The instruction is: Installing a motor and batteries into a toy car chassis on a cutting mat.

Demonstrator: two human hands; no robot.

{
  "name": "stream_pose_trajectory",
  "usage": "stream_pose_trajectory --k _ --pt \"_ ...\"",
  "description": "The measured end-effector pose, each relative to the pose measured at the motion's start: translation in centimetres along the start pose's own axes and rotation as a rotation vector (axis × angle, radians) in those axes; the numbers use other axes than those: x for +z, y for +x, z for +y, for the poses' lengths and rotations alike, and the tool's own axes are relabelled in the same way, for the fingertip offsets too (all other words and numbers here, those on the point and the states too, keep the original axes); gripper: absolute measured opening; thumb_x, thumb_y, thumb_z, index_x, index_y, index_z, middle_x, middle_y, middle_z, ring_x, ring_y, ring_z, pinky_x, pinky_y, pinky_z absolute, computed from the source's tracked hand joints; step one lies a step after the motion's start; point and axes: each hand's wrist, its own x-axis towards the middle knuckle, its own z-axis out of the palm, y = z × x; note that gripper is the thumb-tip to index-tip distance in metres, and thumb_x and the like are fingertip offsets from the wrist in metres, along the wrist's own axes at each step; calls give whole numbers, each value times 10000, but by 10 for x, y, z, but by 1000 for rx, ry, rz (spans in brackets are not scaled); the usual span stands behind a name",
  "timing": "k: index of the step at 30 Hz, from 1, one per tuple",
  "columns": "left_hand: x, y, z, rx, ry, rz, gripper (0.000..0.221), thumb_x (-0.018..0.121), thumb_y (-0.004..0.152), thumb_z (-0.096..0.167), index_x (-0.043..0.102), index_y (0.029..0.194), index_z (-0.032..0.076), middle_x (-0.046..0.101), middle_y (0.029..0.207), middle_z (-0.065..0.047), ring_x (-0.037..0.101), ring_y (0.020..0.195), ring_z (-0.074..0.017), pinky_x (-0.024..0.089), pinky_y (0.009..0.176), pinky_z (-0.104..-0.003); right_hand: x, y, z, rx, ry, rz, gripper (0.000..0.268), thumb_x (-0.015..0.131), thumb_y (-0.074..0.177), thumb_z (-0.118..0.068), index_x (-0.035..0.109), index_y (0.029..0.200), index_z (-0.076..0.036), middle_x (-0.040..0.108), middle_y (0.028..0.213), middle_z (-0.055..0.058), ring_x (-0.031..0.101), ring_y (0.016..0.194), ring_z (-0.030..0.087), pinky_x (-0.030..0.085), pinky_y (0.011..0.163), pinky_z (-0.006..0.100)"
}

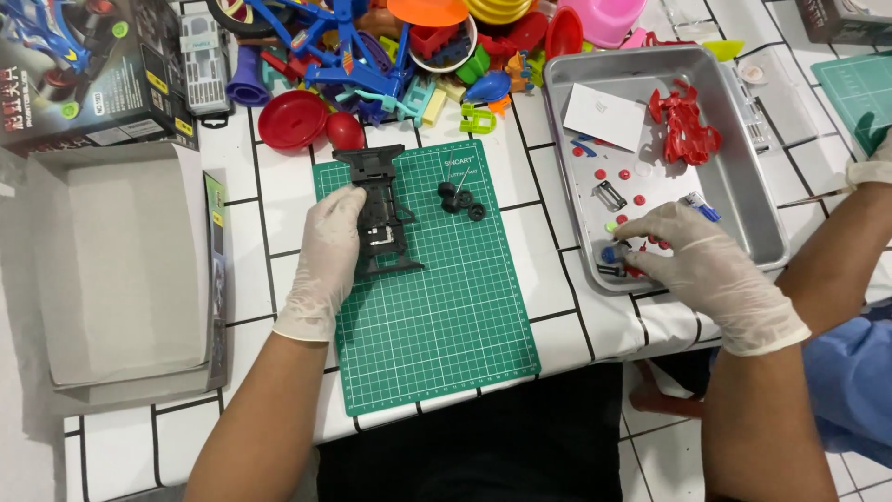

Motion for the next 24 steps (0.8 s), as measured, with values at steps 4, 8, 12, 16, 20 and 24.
stream_pose_trajectory --k 4,8,12,16,20,24 --pt "-4 -1 -6 69 -109 -38 255 512 1016 221 619 808 119 594 787 30 553 739 -107 500 649 -254 18 7 10 15 -62 -72 351 756 829 -177 792 1161 -286 677 1137 26 631 1104 227 446 1038 367" --pt "-5 0 -7 80 -43 -26 302 534 1030 199 579 741 125 525 718 50 493 678 -86 440 592 -227 29 12 24 -145 -45 11 298 775 829 -198 795 1126 -214 670 1140 43 593 1153 227 435 1052 380" --pt "-5 -3 -6 142 85 -6 434 534 1021 188 361 623 177 341 610 69 334 589 -82 309 536 -251 -1 2 -4 -53 83 92 254 741 883 -185 756 1135 -166 699 1155 70 626 1142 207 430 1039 340" --pt "-5 -6 -1 132 188 4 420 519 1016 220 365 629 166 348 607 53 332 600 -99 307 547 -280 -14 12 3 104 49 113 314 694 879 -161 748 1184 -106 742 1155 51 636 1044 214 458 936 350" --pt "-4 -7 1 131 270 27 358 545 1011 246 467 676 148 426 647 41 403 646 -113 373 602 -299 -4 21 3 234 4 41 299 700 846 -222 740 1139 -174 756 1077 6 649 1014 216 444 866 352" --pt "-4 -9 5 105 278 34 275 544 1008 253 614 778 118 527 691 30 488 663 -113 445 605 -291 18 32 29 185 -112 73 309 694 841 -261 687 1143 -194 750 1026 17 657 920 276 481 767 417"
